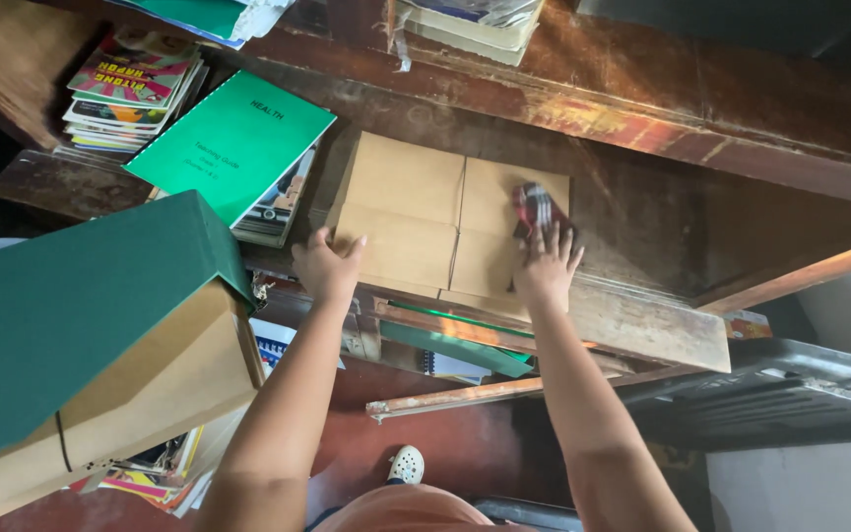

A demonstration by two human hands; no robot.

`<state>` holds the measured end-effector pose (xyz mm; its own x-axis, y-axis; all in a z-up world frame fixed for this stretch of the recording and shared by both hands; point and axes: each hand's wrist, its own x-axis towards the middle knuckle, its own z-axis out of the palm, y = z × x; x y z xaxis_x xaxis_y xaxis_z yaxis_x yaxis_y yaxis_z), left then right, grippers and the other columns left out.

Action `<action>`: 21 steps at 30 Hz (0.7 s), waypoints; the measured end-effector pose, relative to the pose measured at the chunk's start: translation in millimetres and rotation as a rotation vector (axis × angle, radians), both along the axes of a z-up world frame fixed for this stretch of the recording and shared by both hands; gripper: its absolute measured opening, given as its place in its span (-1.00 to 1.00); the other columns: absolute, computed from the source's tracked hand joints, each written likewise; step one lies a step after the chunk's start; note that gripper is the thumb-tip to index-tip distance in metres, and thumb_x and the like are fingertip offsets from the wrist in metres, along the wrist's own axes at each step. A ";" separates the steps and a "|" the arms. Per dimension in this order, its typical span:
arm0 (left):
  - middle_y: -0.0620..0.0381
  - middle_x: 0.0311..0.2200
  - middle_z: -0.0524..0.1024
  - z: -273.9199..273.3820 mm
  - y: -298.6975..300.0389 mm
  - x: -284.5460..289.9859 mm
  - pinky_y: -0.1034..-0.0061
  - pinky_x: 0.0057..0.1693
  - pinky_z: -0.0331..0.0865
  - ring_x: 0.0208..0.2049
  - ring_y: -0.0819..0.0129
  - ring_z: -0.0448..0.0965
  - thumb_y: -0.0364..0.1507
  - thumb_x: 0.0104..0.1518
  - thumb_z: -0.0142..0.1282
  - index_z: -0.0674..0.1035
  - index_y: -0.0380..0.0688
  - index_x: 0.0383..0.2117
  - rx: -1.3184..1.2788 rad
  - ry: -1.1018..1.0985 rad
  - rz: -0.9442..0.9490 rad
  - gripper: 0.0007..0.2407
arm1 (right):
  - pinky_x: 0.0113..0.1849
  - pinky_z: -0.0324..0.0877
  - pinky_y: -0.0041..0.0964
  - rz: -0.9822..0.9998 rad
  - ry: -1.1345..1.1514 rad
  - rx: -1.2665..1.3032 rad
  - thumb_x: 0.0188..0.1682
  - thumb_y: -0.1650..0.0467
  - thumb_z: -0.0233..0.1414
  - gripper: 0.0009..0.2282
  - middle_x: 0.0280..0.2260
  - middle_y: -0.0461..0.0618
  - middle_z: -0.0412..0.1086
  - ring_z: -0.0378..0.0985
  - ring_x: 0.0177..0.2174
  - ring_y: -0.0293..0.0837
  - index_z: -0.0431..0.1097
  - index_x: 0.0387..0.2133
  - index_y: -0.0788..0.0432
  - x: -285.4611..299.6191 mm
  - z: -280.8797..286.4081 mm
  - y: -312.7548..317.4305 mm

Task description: Wiping envelopes with a cloth and organizing them into a green folder box.

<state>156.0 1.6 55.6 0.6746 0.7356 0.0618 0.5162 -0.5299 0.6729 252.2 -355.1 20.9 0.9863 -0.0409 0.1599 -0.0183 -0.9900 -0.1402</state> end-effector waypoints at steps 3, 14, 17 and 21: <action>0.00 -0.26 0.62 -18.9 4.0 -7.2 0.22 0.06 0.32 -0.04 -0.02 0.47 -0.05 -0.12 0.36 0.67 0.01 -0.11 0.167 -0.095 -0.059 -0.53 | 0.25 0.05 0.27 0.066 -0.094 -0.160 0.16 0.00 -0.29 -0.52 0.34 -0.04 0.18 0.09 0.34 0.09 0.28 0.27 -0.23 -30.9 -6.7 23.4; 0.07 -0.33 0.50 42.2 -43.2 -54.5 0.19 -0.13 0.46 -0.21 -0.02 0.57 -0.41 0.02 0.26 0.67 0.08 -0.34 0.109 -0.423 -0.191 -0.90 | 0.26 -0.15 0.50 0.091 -0.120 0.108 0.13 0.15 -0.11 -0.60 0.37 -0.08 0.11 -0.02 0.37 0.07 0.25 0.27 -0.34 -50.5 26.0 13.7; -0.09 -0.24 0.53 51.1 -57.0 -74.6 0.19 -0.01 0.45 -0.11 -0.08 0.54 -0.33 -0.03 0.33 0.60 -0.13 -0.17 -0.278 -0.356 -0.285 -0.69 | 0.26 -0.10 0.45 0.070 -0.155 0.183 0.12 0.18 -0.07 -0.62 0.34 -0.05 0.17 0.05 0.35 0.08 0.33 0.23 -0.27 -48.9 21.8 10.9; 0.05 -0.31 0.54 14.3 -61.4 -86.4 0.29 -0.05 0.44 -0.12 0.11 0.58 -0.25 -0.08 0.38 0.58 -0.05 -0.35 -0.573 -0.249 -0.198 -0.73 | 0.20 0.24 0.04 0.165 -0.516 0.255 -0.11 0.38 0.24 -0.62 0.02 0.10 0.45 0.44 0.11 0.11 0.52 0.03 0.07 -38.1 -17.4 -0.4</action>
